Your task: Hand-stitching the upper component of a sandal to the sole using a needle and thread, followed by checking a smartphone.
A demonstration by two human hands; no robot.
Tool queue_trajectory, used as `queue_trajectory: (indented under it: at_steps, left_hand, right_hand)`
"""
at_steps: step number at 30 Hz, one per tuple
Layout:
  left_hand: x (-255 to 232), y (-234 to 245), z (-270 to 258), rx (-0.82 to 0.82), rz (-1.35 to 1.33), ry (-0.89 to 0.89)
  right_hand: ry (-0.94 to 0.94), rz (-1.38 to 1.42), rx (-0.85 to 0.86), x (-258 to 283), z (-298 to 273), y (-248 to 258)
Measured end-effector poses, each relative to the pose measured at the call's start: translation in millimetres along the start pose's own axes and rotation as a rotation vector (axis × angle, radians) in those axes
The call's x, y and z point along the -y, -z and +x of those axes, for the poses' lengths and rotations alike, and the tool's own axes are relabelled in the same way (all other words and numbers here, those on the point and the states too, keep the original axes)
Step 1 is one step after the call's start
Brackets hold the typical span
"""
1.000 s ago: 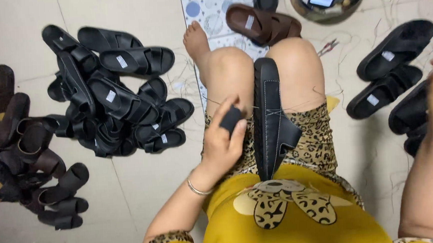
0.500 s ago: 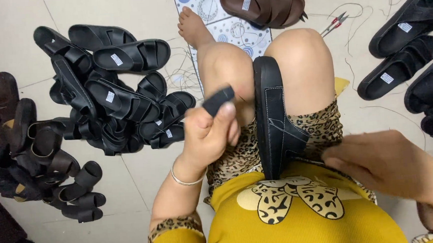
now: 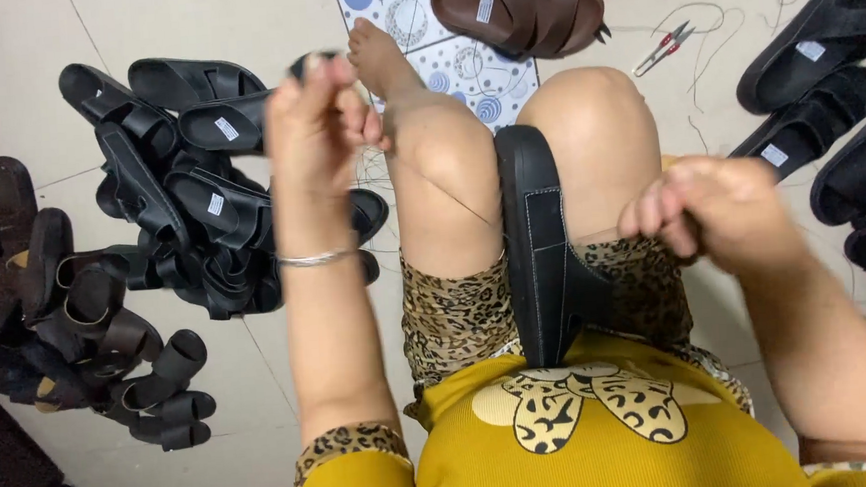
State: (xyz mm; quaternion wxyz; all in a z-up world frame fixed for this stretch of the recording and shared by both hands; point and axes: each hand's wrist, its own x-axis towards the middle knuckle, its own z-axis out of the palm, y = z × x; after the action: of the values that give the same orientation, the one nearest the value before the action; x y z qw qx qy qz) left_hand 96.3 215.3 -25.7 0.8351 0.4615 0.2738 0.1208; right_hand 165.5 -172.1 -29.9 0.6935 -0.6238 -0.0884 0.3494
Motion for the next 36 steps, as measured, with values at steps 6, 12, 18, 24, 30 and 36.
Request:
queue_trajectory:
  at_steps: [6,12,18,24,30,36]
  left_hand:
    - [-3.5,59.6,-48.1,-0.263,1.601,-0.501]
    - [11.5,-46.7,-98.2,0.554,1.415,-0.567]
    - [26.2,-42.2,-101.8,0.699,1.743,-0.689]
    - [37.0,-45.1,-100.8,0.65,1.633,-0.748]
    - [47.8,-48.4,-92.6,0.564,1.548,-0.928]
    - [60.3,-42.9,-98.3,0.544,1.503,-0.895]
  right_hand:
    - [0.288,-1.013,-0.086,27.0,-16.0,30.0]
    - [0.107,-1.311,0.44,35.4,-31.3,-30.7]
    - [0.384,-1.423,0.36,37.4,-31.5,-44.3]
    - [0.533,-1.658,0.337,50.9,-34.0,-51.8]
    - [0.591,-1.702,0.397,56.4,-4.4,-72.5]
    - [0.532,-1.616,0.343,29.5,1.0,-56.0]
